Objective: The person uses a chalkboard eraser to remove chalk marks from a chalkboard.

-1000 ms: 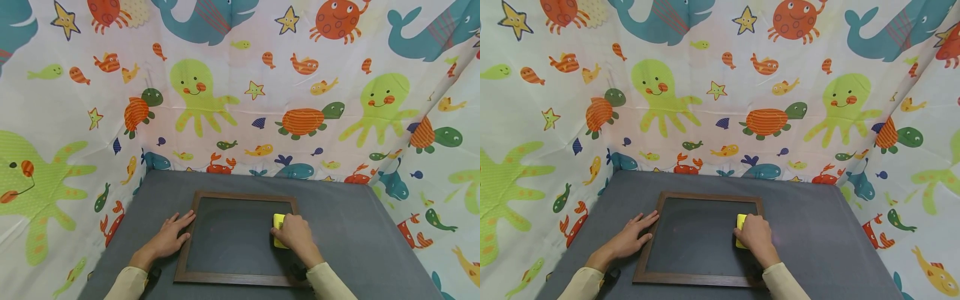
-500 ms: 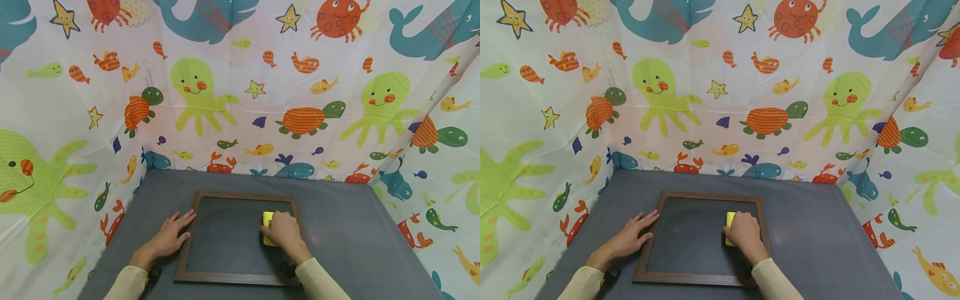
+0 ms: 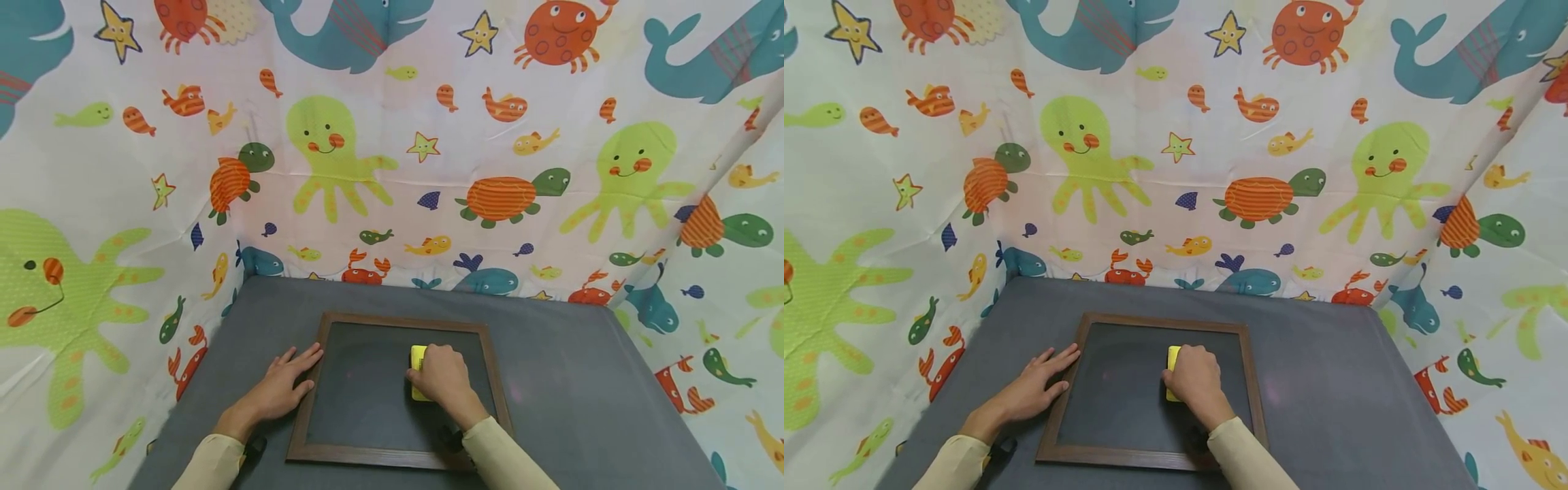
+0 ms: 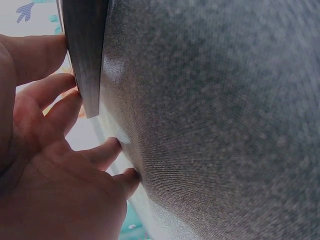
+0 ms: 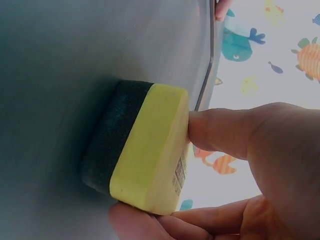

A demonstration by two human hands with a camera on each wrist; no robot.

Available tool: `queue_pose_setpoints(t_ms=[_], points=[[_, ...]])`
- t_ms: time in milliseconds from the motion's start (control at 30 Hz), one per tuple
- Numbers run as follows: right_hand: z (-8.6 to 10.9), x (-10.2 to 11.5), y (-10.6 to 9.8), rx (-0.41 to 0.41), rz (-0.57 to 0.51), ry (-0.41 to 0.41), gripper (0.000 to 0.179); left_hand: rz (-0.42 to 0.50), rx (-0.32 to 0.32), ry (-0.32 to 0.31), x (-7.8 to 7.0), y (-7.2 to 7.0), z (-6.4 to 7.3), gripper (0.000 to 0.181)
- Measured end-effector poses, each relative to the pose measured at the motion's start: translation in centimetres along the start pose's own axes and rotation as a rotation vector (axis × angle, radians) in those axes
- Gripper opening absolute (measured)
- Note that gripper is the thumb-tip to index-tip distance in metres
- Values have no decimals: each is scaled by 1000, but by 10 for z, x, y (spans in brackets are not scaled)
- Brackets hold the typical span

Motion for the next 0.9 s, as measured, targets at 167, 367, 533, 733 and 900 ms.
queue_pose_setpoints(t_ms=[167, 367, 533, 733, 900], points=[[-6, 13, 3, 21, 7, -5, 45, 7, -2, -2, 1, 1, 0, 68], [-12, 31, 7, 34, -1, -46, 44, 12, -4, 4, 3, 1, 0, 67], [-19, 47, 12, 38, 5, -88, 42, 12, -4, 3, 2, 1, -1, 68], [-25, 68, 18, 43, 19, -139, 41, 23, -8, -2, 1, 0, -1, 68], [-29, 81, 21, 65, 37, -170, 42, 18, -20, -17, 1, 0, 0, 67]])
Point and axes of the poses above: each hand's wrist, its own z-axis away from the middle knuckle, its own y-axis out of the palm, x = y × z, the point moved 4 cm from there along -z, towards the middle knuckle, and after that the axes turned 12 degrees about -y, right-handed, at the moved point
